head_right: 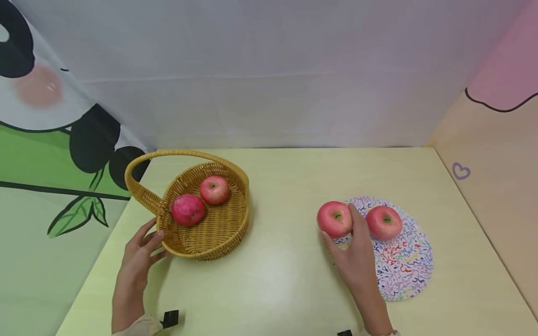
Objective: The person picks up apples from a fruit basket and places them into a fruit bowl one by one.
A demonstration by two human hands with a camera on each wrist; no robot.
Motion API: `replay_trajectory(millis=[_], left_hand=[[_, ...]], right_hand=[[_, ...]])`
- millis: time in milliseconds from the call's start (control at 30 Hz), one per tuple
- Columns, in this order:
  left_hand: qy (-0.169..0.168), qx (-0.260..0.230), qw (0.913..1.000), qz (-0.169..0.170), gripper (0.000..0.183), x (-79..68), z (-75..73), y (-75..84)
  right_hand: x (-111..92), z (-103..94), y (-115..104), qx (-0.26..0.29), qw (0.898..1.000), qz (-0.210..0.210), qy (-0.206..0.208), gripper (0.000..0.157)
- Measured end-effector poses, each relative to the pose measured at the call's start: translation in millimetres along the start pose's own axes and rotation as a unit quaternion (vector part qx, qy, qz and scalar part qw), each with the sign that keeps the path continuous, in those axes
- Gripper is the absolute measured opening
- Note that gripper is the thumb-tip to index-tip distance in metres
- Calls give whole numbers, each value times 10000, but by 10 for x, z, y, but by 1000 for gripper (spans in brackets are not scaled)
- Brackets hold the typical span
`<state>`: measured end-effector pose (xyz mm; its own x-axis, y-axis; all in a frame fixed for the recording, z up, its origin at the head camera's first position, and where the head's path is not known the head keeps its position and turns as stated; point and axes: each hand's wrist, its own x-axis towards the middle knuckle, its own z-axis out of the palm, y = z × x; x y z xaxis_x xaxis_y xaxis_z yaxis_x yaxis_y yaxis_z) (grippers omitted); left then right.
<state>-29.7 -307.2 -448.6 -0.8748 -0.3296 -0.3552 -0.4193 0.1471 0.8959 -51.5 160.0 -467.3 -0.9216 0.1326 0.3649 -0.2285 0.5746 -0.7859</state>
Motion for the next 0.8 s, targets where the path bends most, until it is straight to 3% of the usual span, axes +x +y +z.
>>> replay_trajectory(millis=[233, 800], left_hand=[[21, 24, 10000, -36, 61, 6, 8, 6], [-44, 43, 9999, -103, 61, 43, -2, -7]], right_hand=[[-13, -3, 56, -205, 9986, 489, -23, 93], [-18, -29, 265, -390, 9923, 1116, -370, 92]])
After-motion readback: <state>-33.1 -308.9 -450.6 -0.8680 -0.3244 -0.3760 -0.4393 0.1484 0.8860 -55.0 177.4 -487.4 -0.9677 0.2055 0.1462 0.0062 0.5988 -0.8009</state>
